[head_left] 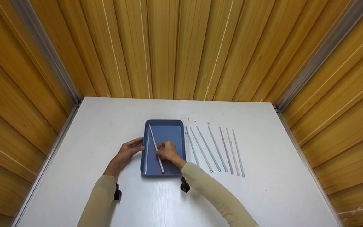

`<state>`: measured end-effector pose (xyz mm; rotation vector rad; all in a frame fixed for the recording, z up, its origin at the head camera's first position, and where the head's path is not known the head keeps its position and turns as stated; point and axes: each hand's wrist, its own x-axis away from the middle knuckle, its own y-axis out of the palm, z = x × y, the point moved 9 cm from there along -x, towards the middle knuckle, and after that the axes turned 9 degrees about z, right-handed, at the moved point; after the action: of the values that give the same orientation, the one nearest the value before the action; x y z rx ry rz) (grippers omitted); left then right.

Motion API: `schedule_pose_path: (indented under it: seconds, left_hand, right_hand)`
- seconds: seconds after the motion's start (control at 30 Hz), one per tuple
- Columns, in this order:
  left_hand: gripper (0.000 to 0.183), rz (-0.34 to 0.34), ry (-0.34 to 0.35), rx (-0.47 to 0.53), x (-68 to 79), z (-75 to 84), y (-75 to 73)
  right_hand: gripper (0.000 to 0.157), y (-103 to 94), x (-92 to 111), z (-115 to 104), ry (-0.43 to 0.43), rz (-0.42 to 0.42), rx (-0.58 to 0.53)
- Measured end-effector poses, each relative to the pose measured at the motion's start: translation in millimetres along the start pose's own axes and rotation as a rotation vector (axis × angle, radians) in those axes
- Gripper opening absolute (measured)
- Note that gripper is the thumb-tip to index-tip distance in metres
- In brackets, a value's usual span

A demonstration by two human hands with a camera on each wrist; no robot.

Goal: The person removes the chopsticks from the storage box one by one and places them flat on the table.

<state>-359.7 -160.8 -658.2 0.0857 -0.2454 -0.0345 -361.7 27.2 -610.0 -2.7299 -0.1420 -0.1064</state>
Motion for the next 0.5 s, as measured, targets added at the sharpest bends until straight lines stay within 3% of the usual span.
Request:
schedule_pose_path:
  seconds: [0.5]
  left_hand:
    - [0.066,0.012,0.029,-0.032,-2.7,-1.1,0.3]
  right_hand:
    - [0.03,-33.2,12.4,-18.2,-0.045,-0.019,-0.05]
